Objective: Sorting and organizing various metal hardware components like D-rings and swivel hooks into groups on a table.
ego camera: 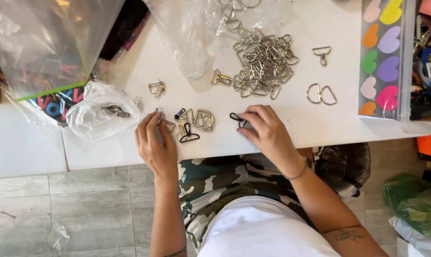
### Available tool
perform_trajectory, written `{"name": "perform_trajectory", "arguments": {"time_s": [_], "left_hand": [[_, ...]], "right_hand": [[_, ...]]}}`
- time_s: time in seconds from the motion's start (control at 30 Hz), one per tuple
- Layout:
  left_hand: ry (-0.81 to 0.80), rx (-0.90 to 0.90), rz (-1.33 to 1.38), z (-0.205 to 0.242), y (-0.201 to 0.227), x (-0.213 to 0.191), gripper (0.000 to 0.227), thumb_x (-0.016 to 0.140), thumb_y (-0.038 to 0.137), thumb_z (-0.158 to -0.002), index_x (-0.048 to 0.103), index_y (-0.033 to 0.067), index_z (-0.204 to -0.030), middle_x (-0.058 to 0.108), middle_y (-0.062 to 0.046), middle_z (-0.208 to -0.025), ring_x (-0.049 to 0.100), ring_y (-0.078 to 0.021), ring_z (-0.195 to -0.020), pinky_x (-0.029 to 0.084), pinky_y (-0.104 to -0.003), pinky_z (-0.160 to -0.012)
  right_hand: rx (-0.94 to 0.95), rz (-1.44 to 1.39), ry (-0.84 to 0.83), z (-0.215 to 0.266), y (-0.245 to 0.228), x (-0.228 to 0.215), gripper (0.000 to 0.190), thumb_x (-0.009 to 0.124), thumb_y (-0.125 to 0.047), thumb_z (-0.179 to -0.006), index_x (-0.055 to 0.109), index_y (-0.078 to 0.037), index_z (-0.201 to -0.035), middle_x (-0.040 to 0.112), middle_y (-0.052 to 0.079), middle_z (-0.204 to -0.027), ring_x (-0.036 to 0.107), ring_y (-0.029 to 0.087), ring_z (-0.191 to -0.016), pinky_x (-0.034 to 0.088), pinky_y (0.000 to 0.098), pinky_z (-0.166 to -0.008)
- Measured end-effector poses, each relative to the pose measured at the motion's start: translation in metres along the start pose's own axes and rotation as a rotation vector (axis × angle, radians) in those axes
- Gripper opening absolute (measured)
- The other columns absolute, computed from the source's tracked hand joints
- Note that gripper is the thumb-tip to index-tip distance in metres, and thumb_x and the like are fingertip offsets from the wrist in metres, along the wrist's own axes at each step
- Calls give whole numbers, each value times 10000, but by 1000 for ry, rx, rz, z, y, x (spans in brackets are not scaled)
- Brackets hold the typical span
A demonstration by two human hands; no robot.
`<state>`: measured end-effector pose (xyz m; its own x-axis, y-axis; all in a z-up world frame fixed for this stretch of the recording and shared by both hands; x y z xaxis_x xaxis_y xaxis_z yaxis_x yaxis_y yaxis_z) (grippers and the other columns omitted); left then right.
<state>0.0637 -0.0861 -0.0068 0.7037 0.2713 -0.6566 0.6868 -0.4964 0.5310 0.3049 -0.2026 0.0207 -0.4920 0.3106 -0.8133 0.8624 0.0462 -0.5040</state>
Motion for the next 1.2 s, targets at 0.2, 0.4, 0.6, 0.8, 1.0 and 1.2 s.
{"name": "perform_trajectory", "arguments": {"time_s": [0.2, 0.4, 0.6, 0.8, 1.0, 1.2], "left_hand": [[84, 89, 24, 7, -8, 4, 253, 489, 103, -1092, 632, 87, -1300, 684, -80, -1181, 660, -286, -1123, 514, -416, -925], [150, 60, 159, 24, -32, 9, 270, 544, 44, -1026, 606, 71, -1288, 689, -46, -1161, 645, -276, -1106, 489, -413, -930], [-112, 143, -148, 26, 7, -15, 382, 876, 525, -826, 736, 194, -955, 582, -3, -981, 586, -222, -913, 461, -381, -852], [-266, -40, -231, 24, 22, -26, 311, 766, 480, -908, 798, 180, -982, 672, 1, -1037, 640, -208, -926, 457, -386, -799], [-322, -120, -14, 10, 40, -37, 182, 818, 258, -922, 708, 113, -918, 691, -33, -1022, 620, -186, -837, 508, -353, -708], [-393, -317, 338, -20, 79, -10, 102, 768, 96, -929, 722, 59, -1013, 762, -35, -920, 701, -137, -837, 568, -275, -802]], "right_hand": [[-31, -58, -130, -5, 6, -19, 149, 721, 10, -873, 643, -77, -966, 613, 53, -1060, 634, 244, -989, 550, 359, -874], [-2, -59, -195, -12, 7, -31, 305, 768, -35, -845, 649, 9, -1121, 603, 148, -1074, 629, 318, -1001, 551, 418, -881], [18, -34, -146, -7, 13, -26, 133, 748, -41, -856, 663, -82, -950, 595, 55, -1034, 630, 260, -981, 547, 375, -899], [50, 105, 173, -34, 74, -68, 199, 767, 18, -917, 606, -37, -1022, 651, 110, -1003, 621, 251, -975, 548, 375, -943], [177, 338, 382, -95, 198, -77, 192, 747, 73, -770, 719, -75, -889, 667, 101, -888, 604, 317, -836, 474, 436, -761], [249, 92, 424, -76, 159, -93, 422, 731, 202, -802, 661, 4, -1167, 639, 144, -1082, 674, 260, -840, 526, 379, -781]]}}
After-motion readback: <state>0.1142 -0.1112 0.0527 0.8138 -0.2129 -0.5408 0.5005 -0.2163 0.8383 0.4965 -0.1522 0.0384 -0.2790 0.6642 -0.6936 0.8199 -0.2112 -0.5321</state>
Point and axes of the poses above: each hand's wrist, its own z-axis away from the middle knuckle, its own x-axis out of the palm, y = z × x, the point moved 1 cm from there along -z, towards the middle knuckle
